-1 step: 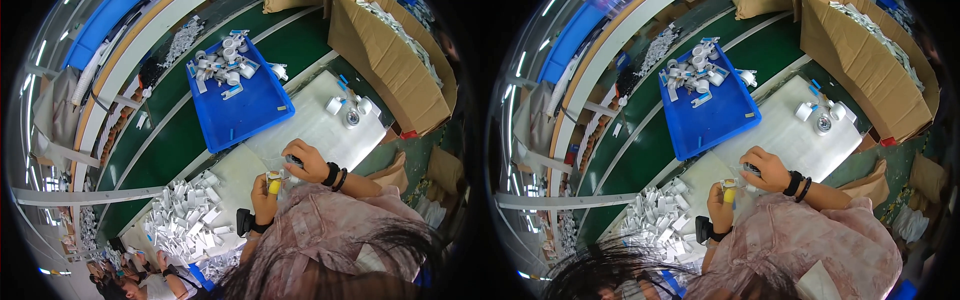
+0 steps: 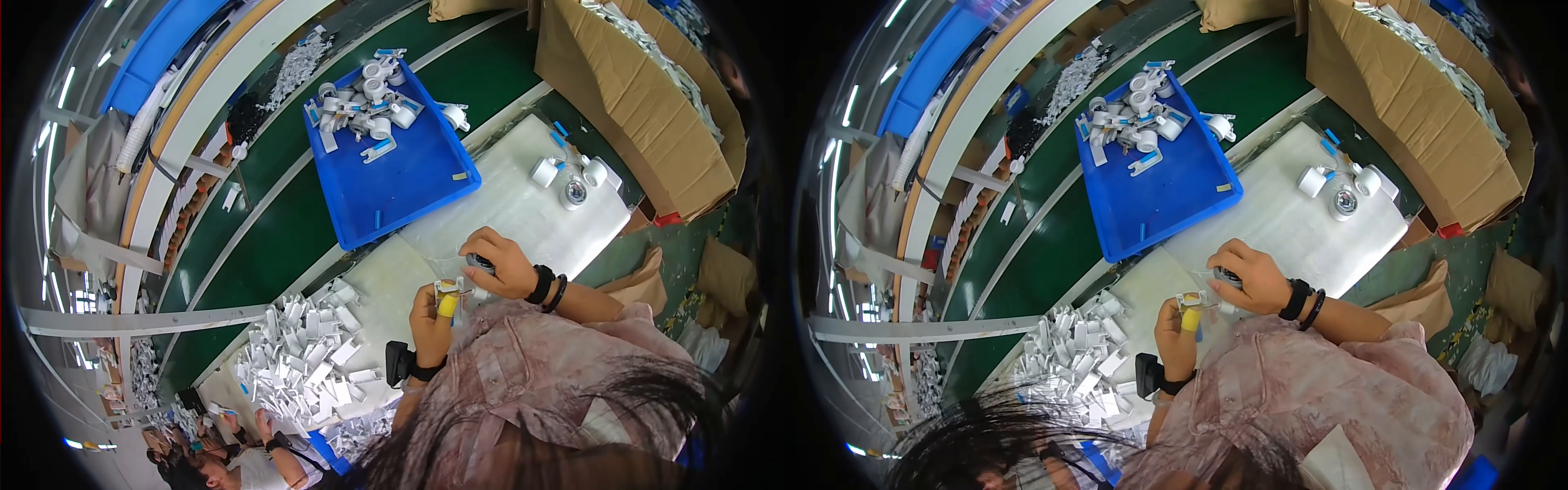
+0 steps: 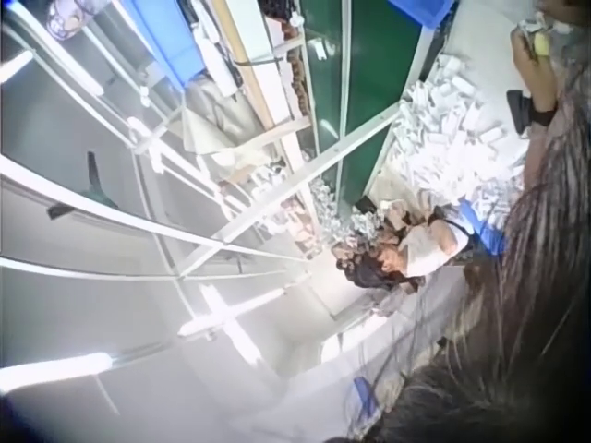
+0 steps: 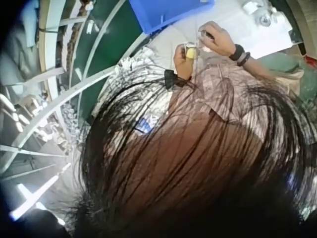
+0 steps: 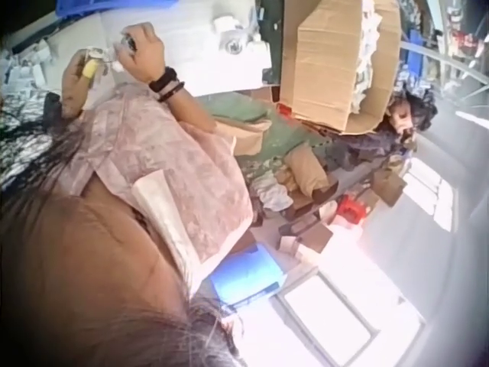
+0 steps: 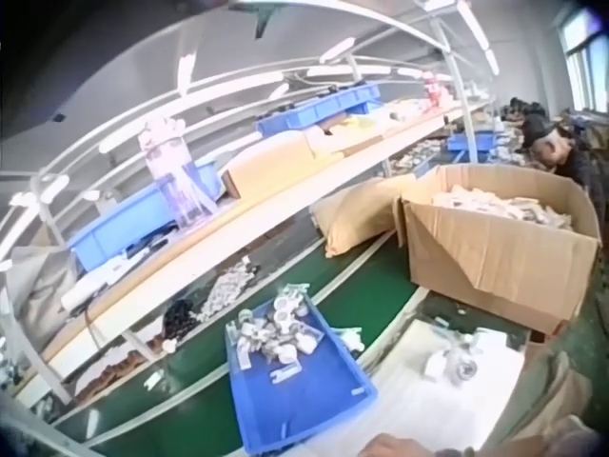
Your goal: The person picks up a white plastic housing and a small electronic component, fits the component into the housing, and then retrieves a white circular part from a blue tray. They fit the circular part onto the assembly and place the completed unit back into the blue tray.
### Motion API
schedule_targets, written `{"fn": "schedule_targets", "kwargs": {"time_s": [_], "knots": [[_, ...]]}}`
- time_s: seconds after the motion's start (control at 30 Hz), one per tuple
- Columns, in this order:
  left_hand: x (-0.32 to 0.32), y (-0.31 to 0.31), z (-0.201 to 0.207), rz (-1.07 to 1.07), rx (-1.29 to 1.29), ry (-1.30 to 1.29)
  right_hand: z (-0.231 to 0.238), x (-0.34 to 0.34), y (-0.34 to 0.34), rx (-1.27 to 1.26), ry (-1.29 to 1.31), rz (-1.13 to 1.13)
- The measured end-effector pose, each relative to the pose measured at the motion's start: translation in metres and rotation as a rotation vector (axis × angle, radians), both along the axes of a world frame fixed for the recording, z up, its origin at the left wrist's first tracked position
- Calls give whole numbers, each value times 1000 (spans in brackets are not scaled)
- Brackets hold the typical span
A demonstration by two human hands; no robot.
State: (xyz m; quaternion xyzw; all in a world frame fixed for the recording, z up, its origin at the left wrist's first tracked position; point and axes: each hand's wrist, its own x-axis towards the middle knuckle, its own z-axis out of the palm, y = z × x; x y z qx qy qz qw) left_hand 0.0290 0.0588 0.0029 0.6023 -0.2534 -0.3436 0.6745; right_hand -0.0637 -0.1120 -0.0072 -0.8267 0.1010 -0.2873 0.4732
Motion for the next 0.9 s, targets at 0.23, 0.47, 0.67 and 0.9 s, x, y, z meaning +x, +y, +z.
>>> {"fn": "schedule_targets", "kwargs": {"time_s": [0.23, 0.47, 0.67, 0.9], "knots": [[-1, 1, 1, 22, -2, 8, -1, -3, 3, -6, 10, 13], [-1, 2, 3, -10, 33, -11, -8, -5, 3, -55, -15, -1], [3, 6, 0, -69, 81, -43, -7, -6, 3, -38, -26, 9], [9, 4, 2, -106, 173, -22, -11, -5, 2, -17, -41, -2]]}}
